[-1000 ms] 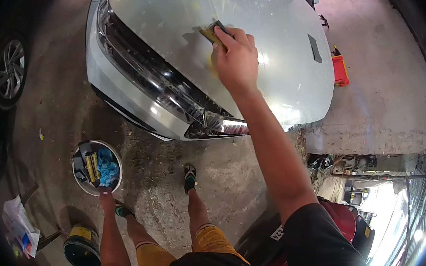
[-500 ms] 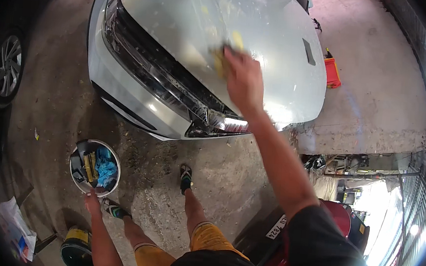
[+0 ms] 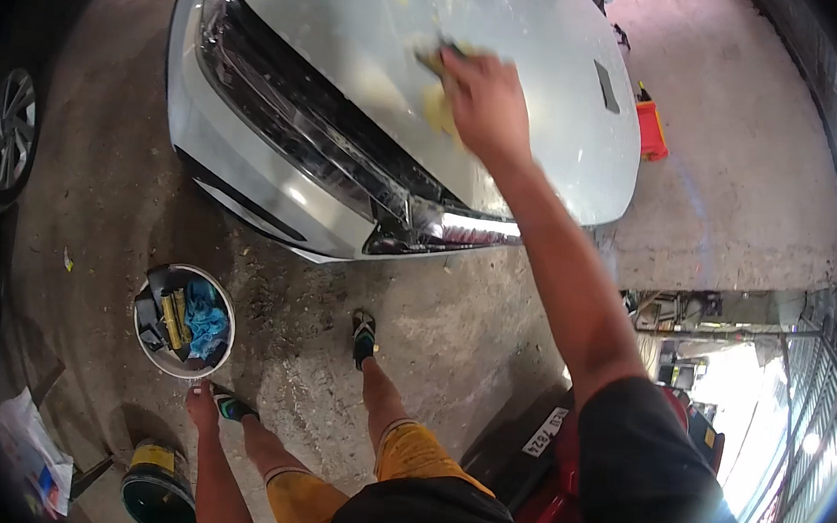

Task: Sanding and wiping down a car hood during auto body repair.

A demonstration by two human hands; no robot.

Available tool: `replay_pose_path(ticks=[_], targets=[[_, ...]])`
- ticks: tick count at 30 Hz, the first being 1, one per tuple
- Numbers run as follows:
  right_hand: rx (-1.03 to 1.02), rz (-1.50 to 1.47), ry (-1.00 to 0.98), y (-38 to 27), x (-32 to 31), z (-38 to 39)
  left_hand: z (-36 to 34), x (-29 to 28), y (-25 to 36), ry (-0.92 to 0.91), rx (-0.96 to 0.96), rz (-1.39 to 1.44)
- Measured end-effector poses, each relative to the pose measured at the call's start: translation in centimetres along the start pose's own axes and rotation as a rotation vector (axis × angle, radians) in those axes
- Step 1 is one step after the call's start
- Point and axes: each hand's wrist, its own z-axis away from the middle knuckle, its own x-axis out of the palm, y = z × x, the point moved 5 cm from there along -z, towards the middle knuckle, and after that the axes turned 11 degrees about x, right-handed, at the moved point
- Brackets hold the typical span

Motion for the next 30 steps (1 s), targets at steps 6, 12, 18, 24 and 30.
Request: replay_pose_path(ticks=[6,12,18,24,30], targets=[[0.009,-0.013,-0.262,0.0,1.4,-11.0,-2.8,-1.9,1.7,0.128,0.011,-0.153],[-0.082,-0.121,0.082,0.9,-0.9,5.7,-3.1,0.8,3.3,0.010,-0.048,0.218],[-0.080,-0.074,0.091,1.0,-0.8,10.6,-5.7,-0.1,0.1,0.133,0.377,-0.059],[-0.176,-0.154,0.174,0.7,-1.2,2.3,-7.5,-2.8,-3.9,0.013,0.071,-0.082],[-0.155,-0.115,-0.021,2.1,-1.6,1.1,-5.6,-0.8,-0.3,-0.129,-0.053,0.201]])
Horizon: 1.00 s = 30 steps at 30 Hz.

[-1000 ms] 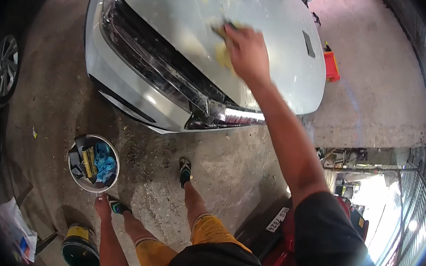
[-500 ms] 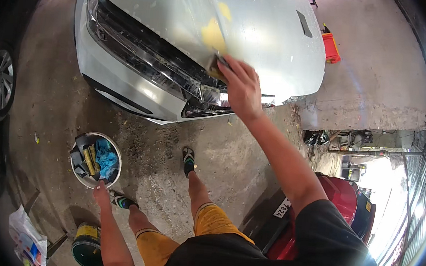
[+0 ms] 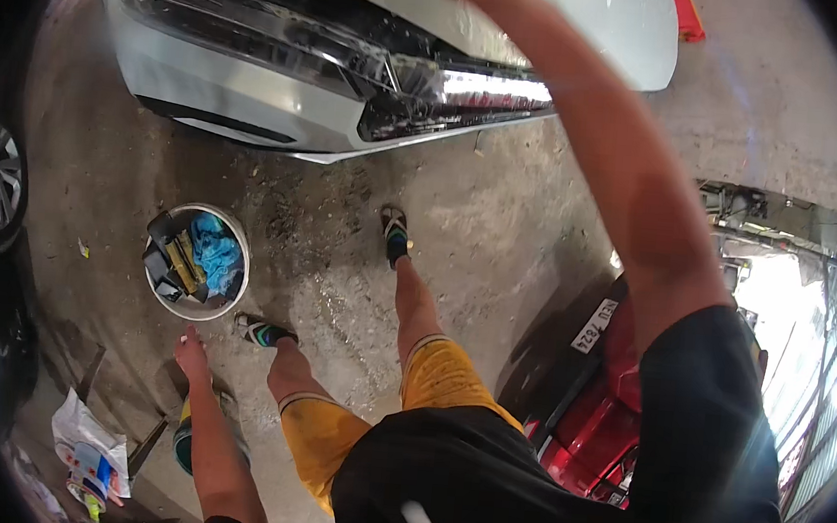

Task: Sanding and wiping down a car hood during auto body repair.

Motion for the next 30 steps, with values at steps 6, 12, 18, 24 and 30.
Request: replay_pose_path(ticks=[6,12,18,24,30], targets=[[0.119,-0.141,-0.002,-2.3,0.7,-3.7,0.8,-3.8,1.6,0.104,-0.033,0.015],[-0.024,0.095,0.284,-3.3,2.4,9.1,2.4,0.4,3.4,0.044,0.066,0.088],[0.197,0.002,0.161,-3.6,3.3,-0.3,1.7,1.4,3.9,0.099,0.009,-0.009],[0.166,0.031,0.291,-5.9,4.9,5.5,-2.1,-7.6,-1.0,-0.037,0.527,-0.014],[0.108,0.111,0.207,-3.5,2.5,3.7,-1.2,0.6,4.5,0.126,0.084,-0.209]])
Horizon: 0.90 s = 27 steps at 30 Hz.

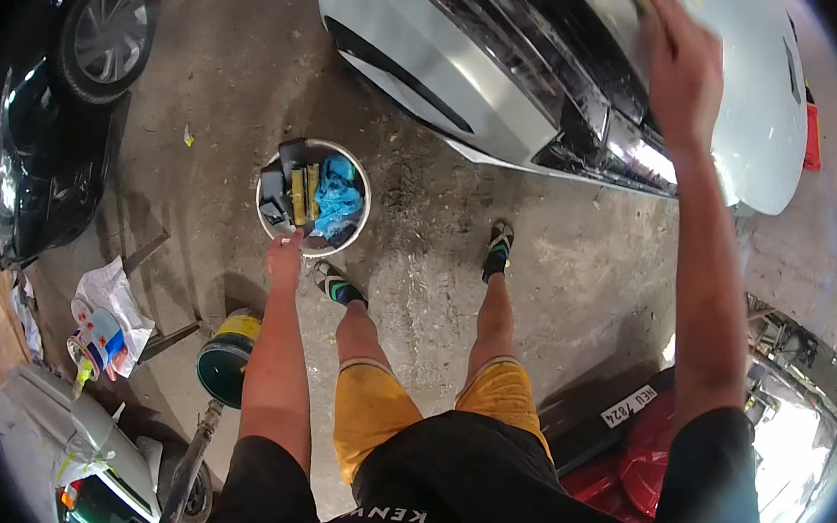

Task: Sanding and wiping down a car hood during auto body repair.

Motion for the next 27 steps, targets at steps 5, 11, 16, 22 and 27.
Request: replay_pose_path(ticks=[5,11,16,22,27], targets=[[0.062,-0.110,0.037,-1.0,0.9,-1.6,0.4,-1.7,1.5,-0.119,-0.071,0.574],[0.062,-0.113,0.006,-2.1,0.7,1.3,1.3,-2.7,3.3,-0.084,0.083,0.233],[-0.006,-0.092,0.077,-1.1,0.2,-0.4,3.3,0.2,15.3,-0.242,0.072,0.374],[0.071,-0.104,0.013,-1.9,0.8,-0.1,4.8,-2.3,27.9,0.009,0.482,0.354],[0.056,-0.027,-0.032,0.2,-1.1,4.4,8.1,-3.5,35.0,0.049,0.686,0.323]])
